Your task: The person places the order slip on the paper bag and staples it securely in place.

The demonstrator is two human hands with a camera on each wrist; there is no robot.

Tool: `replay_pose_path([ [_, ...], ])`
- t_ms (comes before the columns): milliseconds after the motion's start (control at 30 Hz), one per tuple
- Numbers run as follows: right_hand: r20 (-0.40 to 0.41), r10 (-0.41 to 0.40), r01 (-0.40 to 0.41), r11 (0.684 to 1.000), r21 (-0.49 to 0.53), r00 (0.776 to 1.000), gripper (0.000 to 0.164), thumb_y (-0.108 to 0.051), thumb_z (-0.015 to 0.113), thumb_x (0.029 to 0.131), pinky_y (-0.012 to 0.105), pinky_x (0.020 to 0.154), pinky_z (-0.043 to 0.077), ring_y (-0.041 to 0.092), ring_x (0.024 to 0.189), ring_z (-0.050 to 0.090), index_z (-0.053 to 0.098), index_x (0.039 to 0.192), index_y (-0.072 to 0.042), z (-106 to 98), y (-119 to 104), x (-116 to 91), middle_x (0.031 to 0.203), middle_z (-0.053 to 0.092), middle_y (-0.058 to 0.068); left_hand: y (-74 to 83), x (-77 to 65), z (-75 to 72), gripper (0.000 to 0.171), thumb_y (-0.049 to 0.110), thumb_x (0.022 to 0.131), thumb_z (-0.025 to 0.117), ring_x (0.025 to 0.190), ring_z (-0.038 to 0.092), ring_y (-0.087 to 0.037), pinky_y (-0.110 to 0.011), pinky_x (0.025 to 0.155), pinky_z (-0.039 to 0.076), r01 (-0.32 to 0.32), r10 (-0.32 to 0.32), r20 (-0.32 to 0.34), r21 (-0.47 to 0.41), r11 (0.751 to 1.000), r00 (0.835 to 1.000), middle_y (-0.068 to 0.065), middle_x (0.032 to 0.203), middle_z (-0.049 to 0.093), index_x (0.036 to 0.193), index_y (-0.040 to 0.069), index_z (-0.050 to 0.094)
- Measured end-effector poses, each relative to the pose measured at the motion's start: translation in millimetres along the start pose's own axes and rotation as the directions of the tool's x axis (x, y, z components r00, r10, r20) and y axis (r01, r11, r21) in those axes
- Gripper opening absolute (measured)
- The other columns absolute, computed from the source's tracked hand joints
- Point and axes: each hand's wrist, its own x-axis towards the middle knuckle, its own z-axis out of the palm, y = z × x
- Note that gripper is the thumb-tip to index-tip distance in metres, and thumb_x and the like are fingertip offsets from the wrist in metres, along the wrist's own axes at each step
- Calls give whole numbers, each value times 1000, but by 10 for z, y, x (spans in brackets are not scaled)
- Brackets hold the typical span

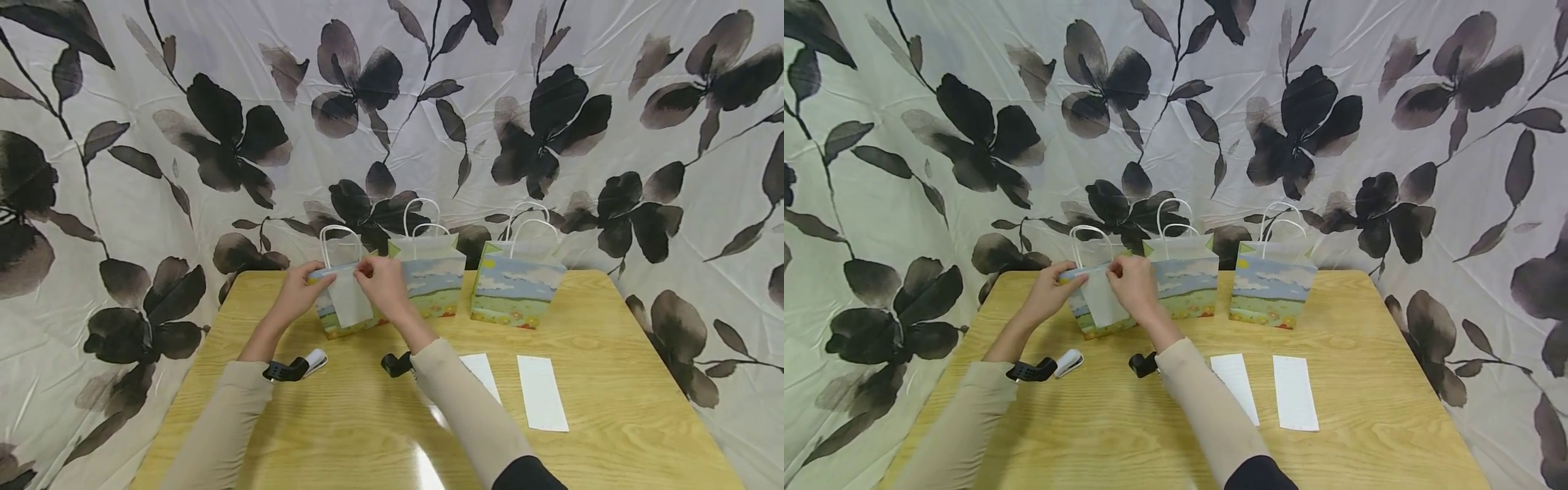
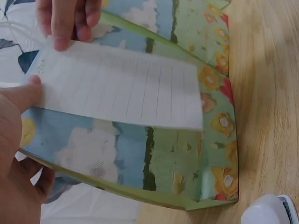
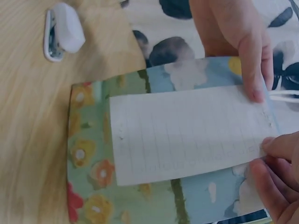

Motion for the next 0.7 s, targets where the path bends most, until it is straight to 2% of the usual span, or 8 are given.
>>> replay_pose_path([
  [67, -33, -4, 4, 1000, -8, 999, 11, -8, 75, 85, 23, 62, 49, 14, 70, 62, 68, 93, -4, 8, -5, 0, 82, 68, 4, 0, -1, -8, 22, 18, 95, 66, 77, 57, -21, -29, 65, 47, -4, 4, -13, -1, 1000, 1000, -16, 95, 66, 106, -1, 66],
  [167, -81, -14, 13, 1000, -11, 997, 24, -6, 75, 83, 29, 66, 49, 20, 74, 58, 63, 104, -1, -7, -19, 25, 97, 61, 10, 9, 13, -48, 20, 19, 94, 67, 76, 56, -21, -29, 65, 47, -18, 18, -30, 8, 1000, 999, -15, 91, 66, 101, 0, 67],
  [233, -73, -16, 16, 1000, -8, 997, 30, -8, 77, 83, 34, 72, 49, 24, 81, 58, 64, 109, 0, -27, -28, 51, 105, 58, 12, 13, 31, -82, 19, 19, 93, 68, 75, 56, -22, -29, 65, 47, -29, 30, -40, 23, 999, 999, -14, 89, 66, 98, 1, 68],
  [300, -29, -7, 6, 1000, -25, 1000, 33, -13, 77, 83, 35, 79, 50, 25, 90, 60, 66, 112, -1, -50, -37, 74, 112, 59, 11, 12, 47, -112, 18, 19, 93, 69, 75, 57, -22, -30, 65, 47, -32, 33, -39, 27, 999, 999, -13, 89, 66, 96, 1, 68],
  [400, 64, 34, -30, 998, -58, 997, 34, -22, 79, 83, 35, 85, 49, 24, 100, 61, 70, 112, -6, -70, -39, 91, 111, 62, 8, -2, 53, -141, 18, 20, 93, 68, 77, 57, -23, -32, 66, 48, -11, 11, -19, 26, 1000, 1000, -12, 91, 65, 95, 2, 67],
  [500, 125, 58, -45, 994, -102, 990, 29, -28, 78, 84, 33, 81, 50, 21, 94, 62, 74, 107, -11, -64, -33, 93, 103, 63, 4, -35, 41, -152, 18, 22, 94, 68, 77, 57, -22, -33, 66, 47, 16, -16, -6, 26, 1000, 1000, -11, 91, 65, 94, 4, 66],
  [700, 123, 37, -19, 989, -147, 992, 17, -31, 76, 86, 32, 73, 51, 17, 82, 64, 77, 94, -16, -44, -16, 69, 91, 67, -2, -69, 21, -127, 19, 23, 93, 69, 75, 53, -22, -32, 64, 44, 9, -9, -15, -17, 1000, 1000, -9, 86, 62, 90, 4, 66],
])
